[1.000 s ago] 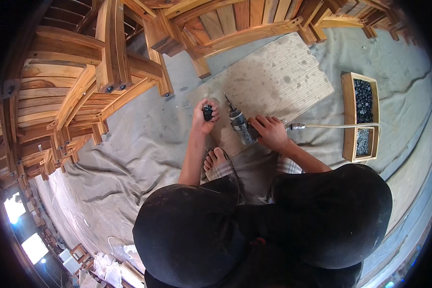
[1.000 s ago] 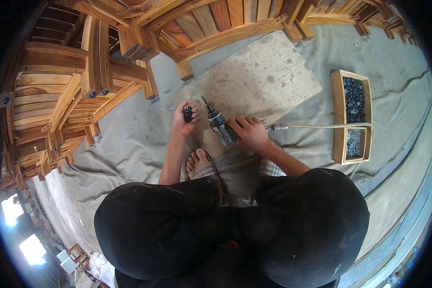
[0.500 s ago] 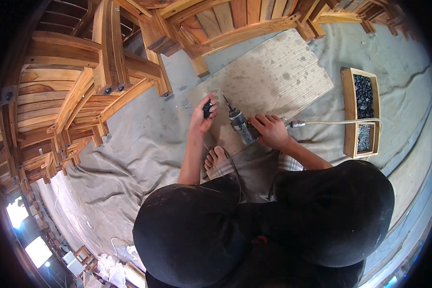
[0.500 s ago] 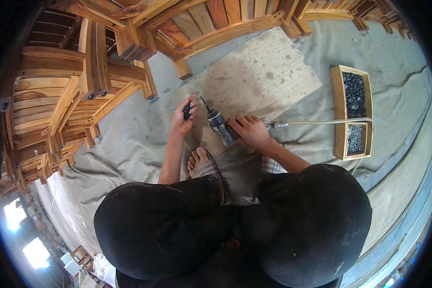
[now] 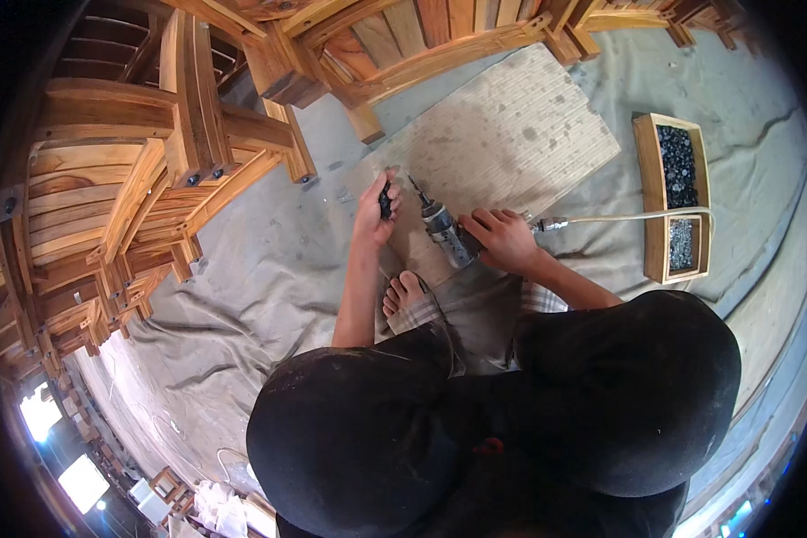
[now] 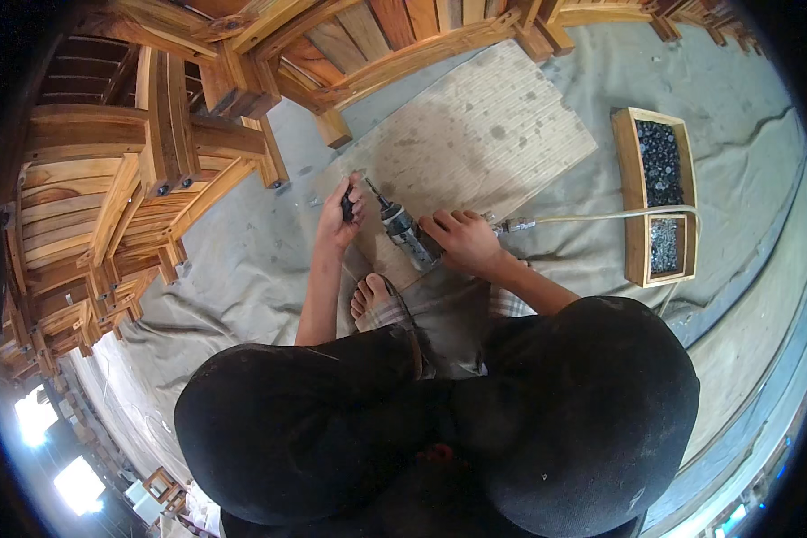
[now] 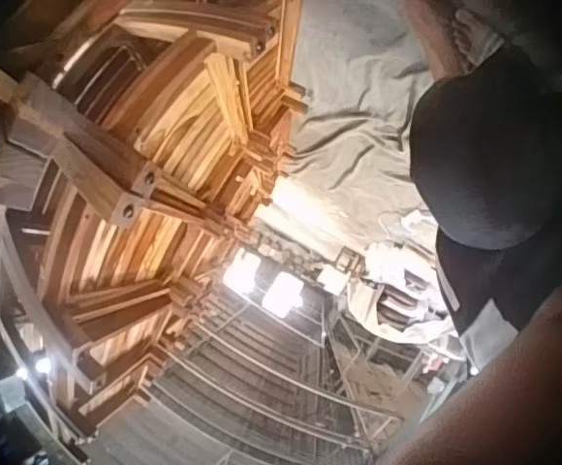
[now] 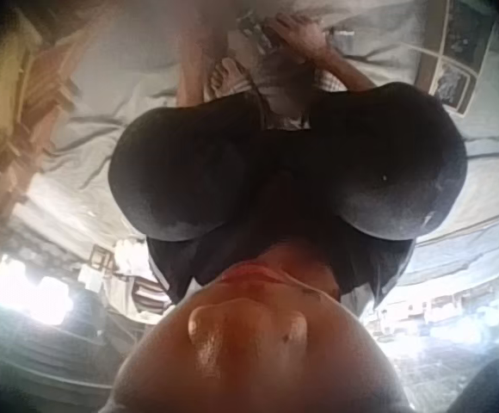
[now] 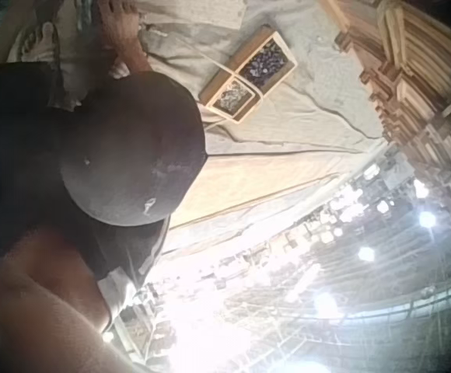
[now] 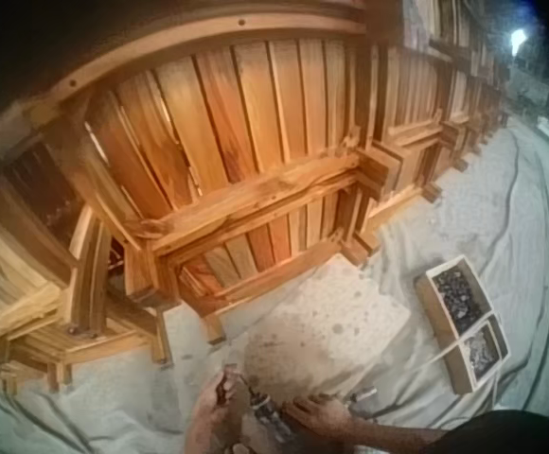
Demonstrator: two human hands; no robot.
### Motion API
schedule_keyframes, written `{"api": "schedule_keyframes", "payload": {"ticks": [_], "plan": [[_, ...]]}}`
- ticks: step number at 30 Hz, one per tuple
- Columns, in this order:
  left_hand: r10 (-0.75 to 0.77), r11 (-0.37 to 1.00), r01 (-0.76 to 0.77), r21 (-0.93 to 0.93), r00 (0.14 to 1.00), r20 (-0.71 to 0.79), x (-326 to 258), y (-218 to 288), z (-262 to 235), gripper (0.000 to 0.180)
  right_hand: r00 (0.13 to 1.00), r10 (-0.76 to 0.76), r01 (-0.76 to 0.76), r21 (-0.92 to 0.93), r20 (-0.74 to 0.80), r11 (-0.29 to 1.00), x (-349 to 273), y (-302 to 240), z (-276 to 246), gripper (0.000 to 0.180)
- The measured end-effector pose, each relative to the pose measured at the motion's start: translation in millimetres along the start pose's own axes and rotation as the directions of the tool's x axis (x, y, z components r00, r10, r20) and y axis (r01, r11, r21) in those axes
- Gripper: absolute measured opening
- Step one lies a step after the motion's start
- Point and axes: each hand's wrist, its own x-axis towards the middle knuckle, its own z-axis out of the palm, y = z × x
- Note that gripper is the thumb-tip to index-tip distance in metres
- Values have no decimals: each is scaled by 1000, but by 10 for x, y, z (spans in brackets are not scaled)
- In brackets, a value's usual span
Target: Assembling wooden furniture components using a pneumatic screwdriver and screws.
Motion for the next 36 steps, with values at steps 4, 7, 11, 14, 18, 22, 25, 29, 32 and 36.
{"api": "schedule_keyframes", "payload": {"ticks": [4, 7, 11, 14, 18, 22, 25, 29, 32, 36], "plan": [[16, 1000, -15, 22, 999, -50, 1, -20, -14, 33, 998, -43, 43, -8, -37, 999, 10, -5, -14, 67], [-14, 999, 16, 40, 999, -47, 10, 0, 23, 28, 999, -45, 45, -12, -28, 999, 0, 7, -28, 65], [-87, 990, 92, 105, 995, -49, 28, 35, 80, 23, 997, -48, 48, -6, -59, 999, -24, 40, 17, 63], [-54, 987, 66, 145, 995, -84, -36, 63, 55, 25, 995, -72, 72, 7, -65, 997, 3, -3, 22, 60], [-59, 990, 69, 120, 995, -85, -64, 65, 153, 26, 996, -61, 61, 1, -71, 998, -22, 0, 7, 57], [-65, 988, 69, 138, 997, -35, -60, 91, 166, 26, 997, -60, 60, 7, -54, 998, -36, 6, 33, 56], [-62, 984, 66, 168, 998, -28, -47, 83, 132, 28, 997, -59, 60, 17, -51, 998, -50, -5, 42, 56], [-83, 975, 94, 200, 995, -63, -55, 76, 136, 31, 997, -69, 70, 19, -44, 997, -64, 27, 94, 56], [-74, 975, 83, 205, 996, -52, -52, 76, 202, 37, 999, -49, 49, 6, -7, 999, -73, 33, 71, 56], [-58, 969, 64, 238, 998, -31, -56, 95, 273, 43, 999, -48, 48, -4, -25, 999, -86, 45, 73, 56]]}}
